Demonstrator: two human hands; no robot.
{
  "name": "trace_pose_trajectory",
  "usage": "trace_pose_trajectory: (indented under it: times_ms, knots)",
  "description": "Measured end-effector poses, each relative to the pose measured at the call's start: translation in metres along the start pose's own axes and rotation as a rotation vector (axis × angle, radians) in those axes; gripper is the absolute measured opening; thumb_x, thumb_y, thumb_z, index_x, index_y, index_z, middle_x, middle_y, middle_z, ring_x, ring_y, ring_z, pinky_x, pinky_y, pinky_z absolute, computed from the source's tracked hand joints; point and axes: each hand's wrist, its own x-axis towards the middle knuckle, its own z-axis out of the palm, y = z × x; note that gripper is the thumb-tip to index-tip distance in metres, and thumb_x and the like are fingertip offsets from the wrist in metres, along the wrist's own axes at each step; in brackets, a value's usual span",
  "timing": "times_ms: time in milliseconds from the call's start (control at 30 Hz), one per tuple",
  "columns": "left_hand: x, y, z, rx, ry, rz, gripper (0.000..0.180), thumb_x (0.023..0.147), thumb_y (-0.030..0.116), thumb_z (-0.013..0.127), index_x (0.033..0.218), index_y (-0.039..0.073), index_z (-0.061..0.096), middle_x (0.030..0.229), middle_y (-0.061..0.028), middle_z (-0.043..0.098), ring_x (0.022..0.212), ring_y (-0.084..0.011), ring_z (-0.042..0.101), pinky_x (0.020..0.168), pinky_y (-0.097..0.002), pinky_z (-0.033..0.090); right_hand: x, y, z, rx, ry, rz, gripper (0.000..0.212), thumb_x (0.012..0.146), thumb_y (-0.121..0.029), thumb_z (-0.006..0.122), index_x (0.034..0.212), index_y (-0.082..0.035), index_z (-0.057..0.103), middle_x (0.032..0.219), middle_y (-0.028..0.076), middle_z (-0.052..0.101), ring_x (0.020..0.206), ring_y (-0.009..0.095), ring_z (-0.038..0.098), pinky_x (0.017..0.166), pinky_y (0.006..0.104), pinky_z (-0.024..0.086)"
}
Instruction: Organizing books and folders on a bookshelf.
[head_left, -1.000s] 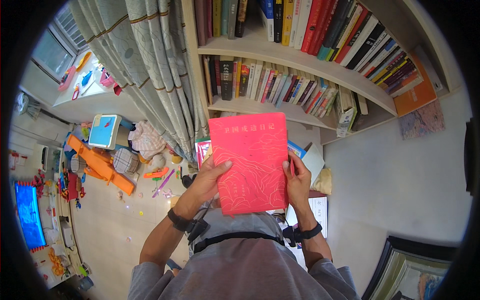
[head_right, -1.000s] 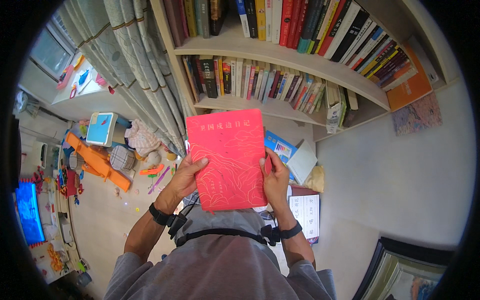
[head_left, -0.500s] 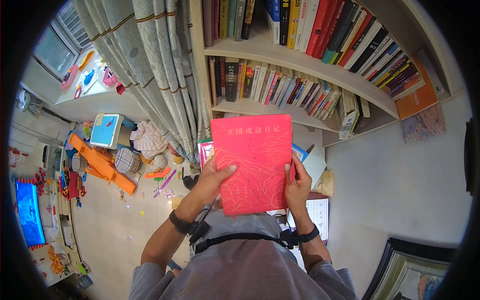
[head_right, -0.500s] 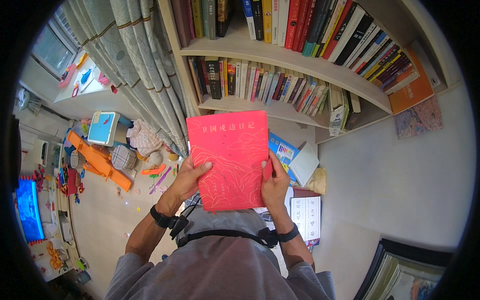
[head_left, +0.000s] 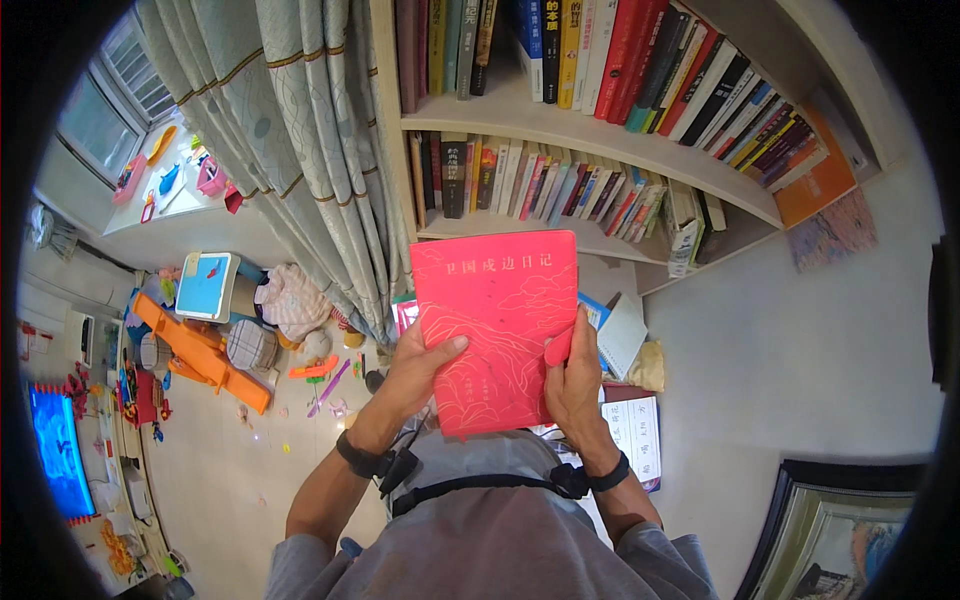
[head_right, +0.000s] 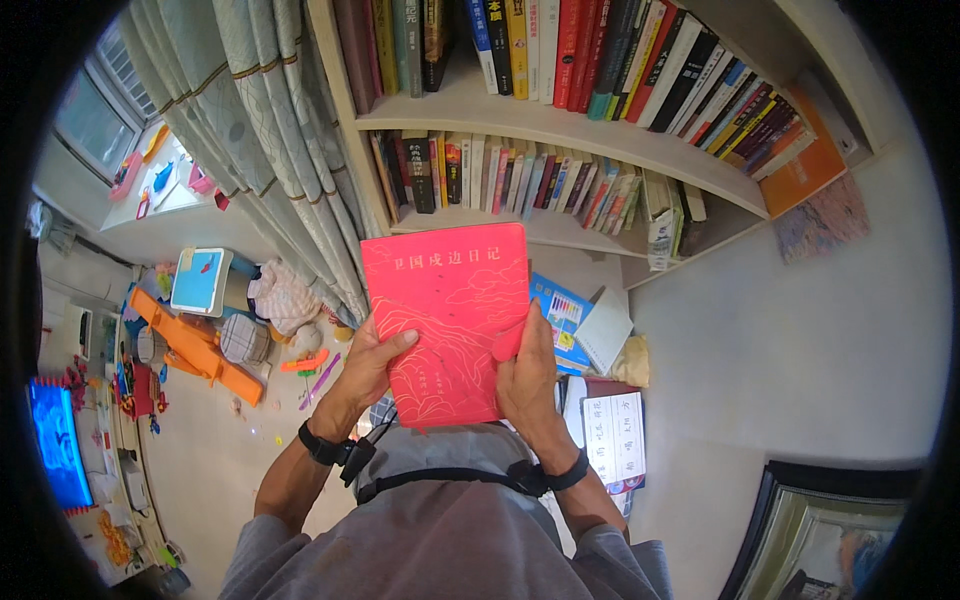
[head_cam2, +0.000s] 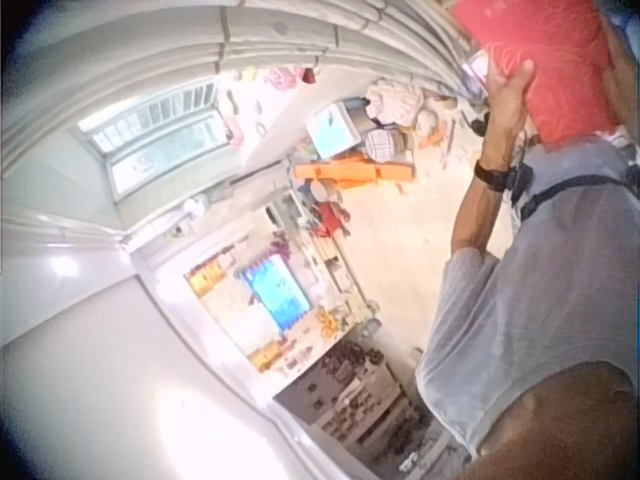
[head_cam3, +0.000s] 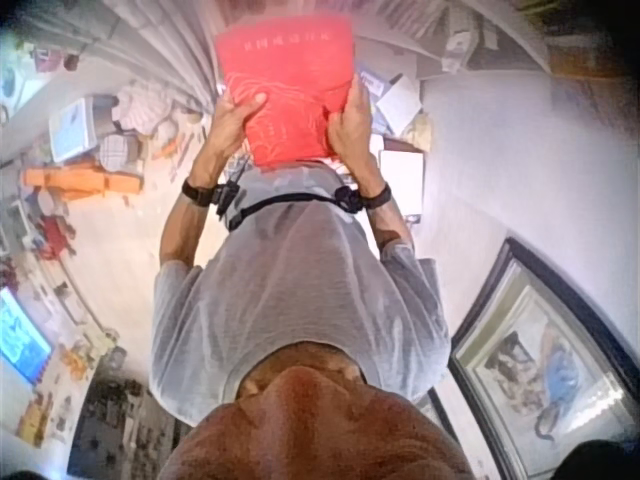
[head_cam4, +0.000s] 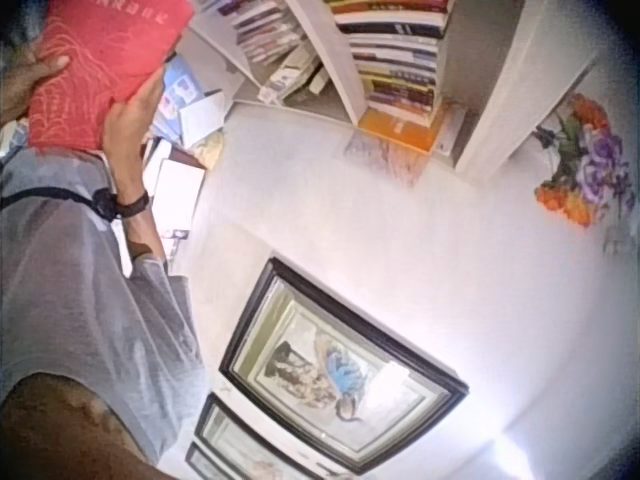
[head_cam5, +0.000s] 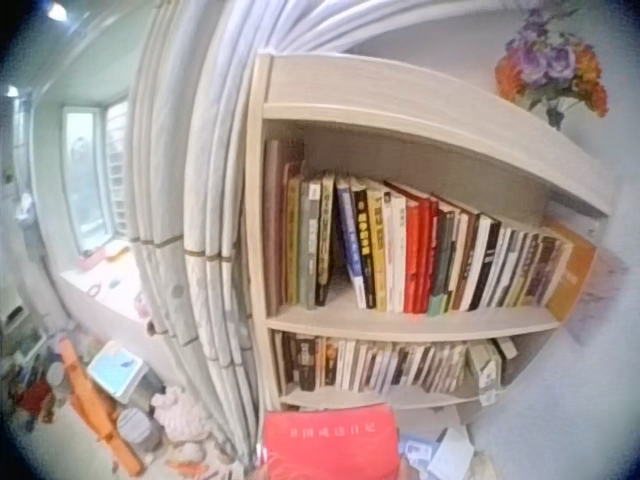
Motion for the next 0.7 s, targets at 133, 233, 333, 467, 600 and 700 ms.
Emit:
trace_pose_trajectory:
  times_ms: [133,233,333,467,600,700]
  knots:
    - [0.002,0.004,0.002,0.012,0.013,0.022,0.044,0.094,0.005,0.070,0.134,0.002,0.052,0.123,-0.0119,0.067,0.109,-0.0197,0.068,0.095,-0.0356,0.057,0.000,-0.003,0.001,0.001,-0.044,0.023,0.078,0.094,-0.015,0.064,0.150,0.018,0.021,0.146,0.039,0.038,0.136,0.049,0.041,0.116,0.0483,0.032]
    - [0.006,0.006,0.001,0.006,0.009,0.026,0.044,0.093,0.004,0.071,0.133,0.001,0.053,0.123,-0.0123,0.068,0.108,-0.0194,0.068,0.094,-0.0352,0.057,0.002,-0.008,0.001,-0.006,-0.077,0.082,0.089,0.093,-0.024,0.070,0.151,0.018,0.018,0.150,0.040,0.032,0.142,0.049,0.034,0.120,0.0494,0.027]
    - [0.010,0.009,-0.001,0.012,-0.001,0.024,0.044,0.093,0.003,0.071,0.133,0.001,0.053,0.123,-0.0121,0.068,0.108,-0.0189,0.068,0.094,-0.0353,0.057,0.002,-0.014,-0.001,0.011,-0.106,0.103,0.094,0.091,-0.026,0.072,0.152,0.017,0.016,0.153,0.039,0.028,0.145,0.049,0.030,0.121,0.0491,0.025]
    - [0.013,0.013,0.002,0.003,-0.006,0.030,0.044,0.092,0.002,0.072,0.133,0.002,0.054,0.122,-0.0112,0.068,0.108,-0.0190,0.068,0.095,-0.0354,0.056,0.002,-0.013,-0.007,-0.004,-0.102,0.073,0.093,0.093,-0.029,0.071,0.152,0.017,0.015,0.153,0.040,0.028,0.145,0.049,0.030,0.121,0.0491,0.025]
    - [0.012,0.015,-0.003,-0.013,-0.002,0.037,0.046,0.092,0.001,0.071,0.134,0.003,0.054,0.122,-0.0106,0.068,0.108,-0.0190,0.068,0.096,-0.0358,0.055,0.000,-0.011,-0.005,0.121,-0.079,0.055,0.081,0.099,-0.027,0.063,0.153,0.014,0.019,0.152,0.035,0.033,0.142,0.045,0.037,0.117,0.0474,0.031]
    - [0.011,0.019,-0.003,0.001,-0.005,0.010,0.046,0.092,0.000,0.070,0.135,0.002,0.053,0.123,-0.0106,0.068,0.109,-0.0189,0.067,0.096,-0.0362,0.055,-0.002,0.002,-0.001,0.144,-0.010,0.038,0.070,0.101,-0.023,0.060,0.153,0.010,0.026,0.146,0.030,0.044,0.135,0.040,0.048,0.113,0.0443,0.037]
